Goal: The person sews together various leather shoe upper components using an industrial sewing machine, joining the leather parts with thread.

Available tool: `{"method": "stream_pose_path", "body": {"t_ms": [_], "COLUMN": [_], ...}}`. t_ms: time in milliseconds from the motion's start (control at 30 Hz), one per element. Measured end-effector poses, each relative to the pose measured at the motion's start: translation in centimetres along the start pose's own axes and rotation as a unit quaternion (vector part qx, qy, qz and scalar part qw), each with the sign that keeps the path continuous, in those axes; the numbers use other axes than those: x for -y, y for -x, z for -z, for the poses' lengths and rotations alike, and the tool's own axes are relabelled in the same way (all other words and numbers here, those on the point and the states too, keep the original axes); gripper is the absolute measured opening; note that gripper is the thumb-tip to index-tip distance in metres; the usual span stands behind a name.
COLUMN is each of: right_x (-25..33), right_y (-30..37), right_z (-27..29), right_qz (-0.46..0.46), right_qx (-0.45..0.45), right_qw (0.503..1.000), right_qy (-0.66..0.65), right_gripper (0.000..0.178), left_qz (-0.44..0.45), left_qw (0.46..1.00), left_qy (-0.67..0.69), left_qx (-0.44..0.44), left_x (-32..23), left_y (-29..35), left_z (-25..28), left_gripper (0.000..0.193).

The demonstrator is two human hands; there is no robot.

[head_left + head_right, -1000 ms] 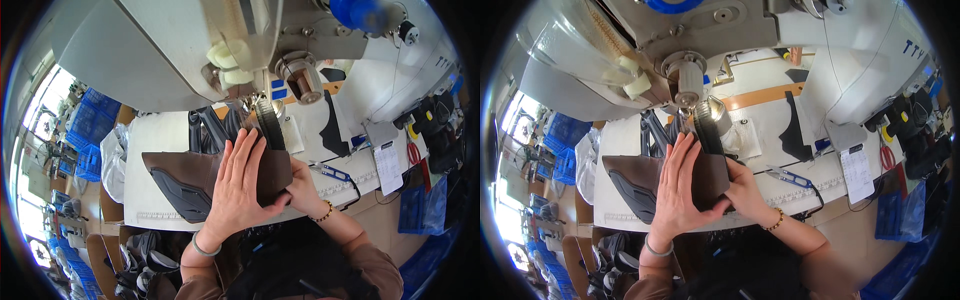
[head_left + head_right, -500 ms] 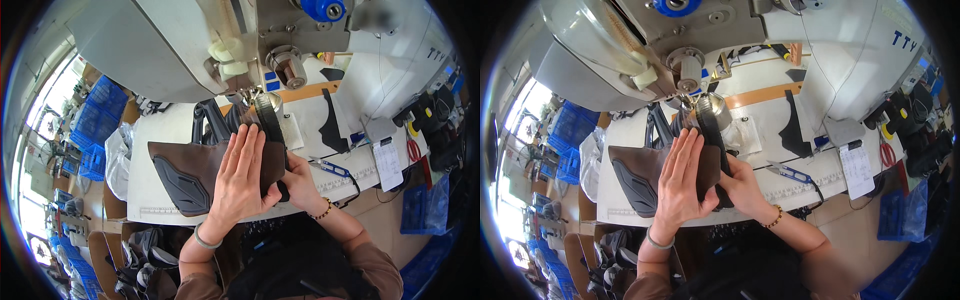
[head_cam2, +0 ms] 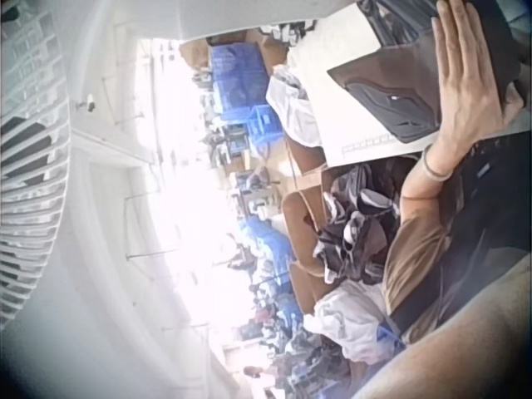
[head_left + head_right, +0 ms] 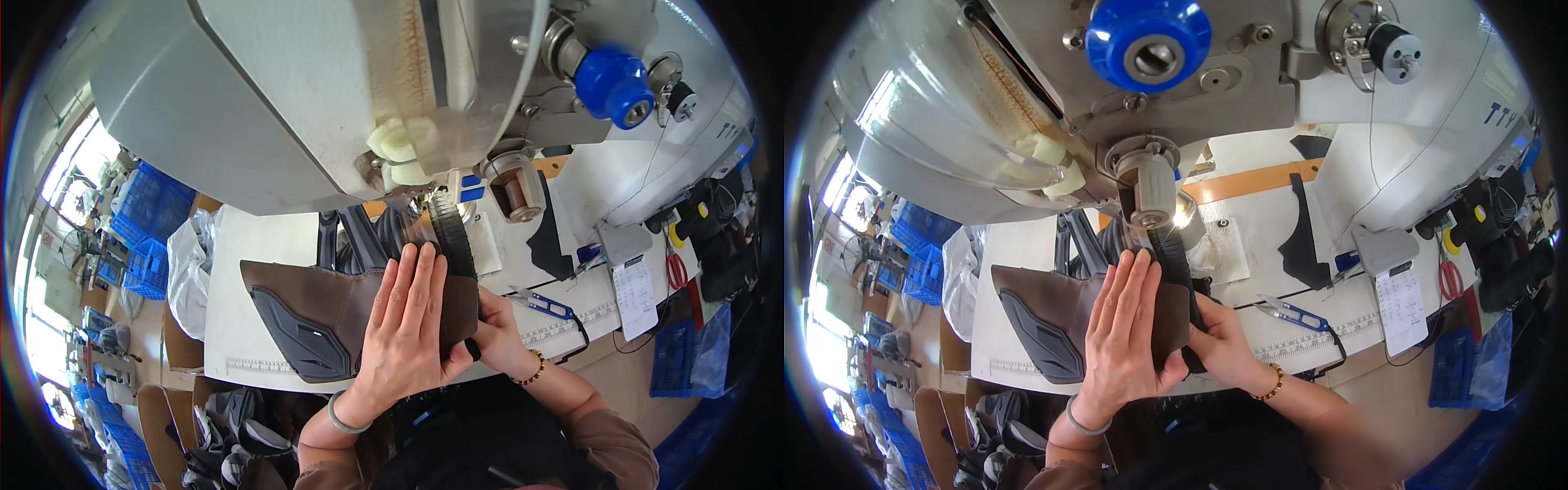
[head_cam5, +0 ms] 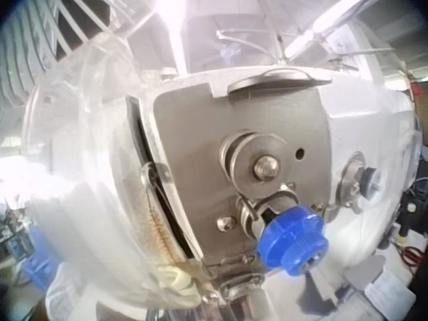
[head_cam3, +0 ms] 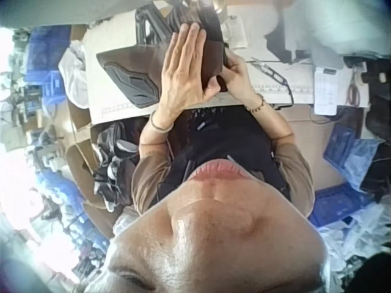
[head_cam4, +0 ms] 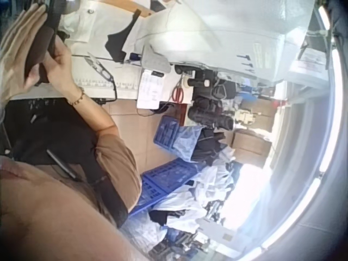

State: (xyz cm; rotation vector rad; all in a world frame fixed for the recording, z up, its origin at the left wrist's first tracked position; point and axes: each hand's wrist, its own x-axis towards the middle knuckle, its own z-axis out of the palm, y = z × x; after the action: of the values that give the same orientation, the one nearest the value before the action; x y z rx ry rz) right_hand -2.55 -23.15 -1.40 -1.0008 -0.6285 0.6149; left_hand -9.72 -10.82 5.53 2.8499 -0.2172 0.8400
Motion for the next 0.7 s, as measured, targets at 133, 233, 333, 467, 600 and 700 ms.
{"method": "stream_pose_path", "body": {"t_ms": [133,233,333,467,600,700], "right_x": [-0.5,-0.8,-0.6,-0.4,-0.5,-0.5], "right_y": [0.1,-0.1,-0.1,0.0,0.0,-0.1], "right_z": [0.4,0.5,0.7,0.7,0.5,0.4], "right_qz": [0.01,0.021,0.015,0.009,0.006,-0.006], "right_qx": [0.013,0.021,0.022,0.027,0.019,0.017], "right_qw": [1.0,1.0,1.0,0.999,0.999,0.999], "right_qy": [-0.009,-0.005,-0.015,-0.047,-0.044,-0.05], "right_gripper": [0.032,0.033,0.034,0.034,0.034,0.034], "left_qz": [-0.01,-0.016,-0.012,-0.004,-0.001,0.001], "left_qw": [1.0,1.0,1.0,1.0,1.0,1.0], "left_qy": [0.006,0.007,-0.002,-0.007,0.002,0.004], "left_qx": [-0.017,-0.014,0.002,0.007,0.005,-0.006], "left_x": [0.6,1.0,0.7,0.3,0.3,0.3], "left_y": [0.2,0.1,0.0,0.0,0.2,0.0], "left_z": [-0.4,-0.3,-0.2,-0.2,-0.2,-0.2], "left_gripper": [0.07,0.07,0.07,0.07,0.07,0.067]}}
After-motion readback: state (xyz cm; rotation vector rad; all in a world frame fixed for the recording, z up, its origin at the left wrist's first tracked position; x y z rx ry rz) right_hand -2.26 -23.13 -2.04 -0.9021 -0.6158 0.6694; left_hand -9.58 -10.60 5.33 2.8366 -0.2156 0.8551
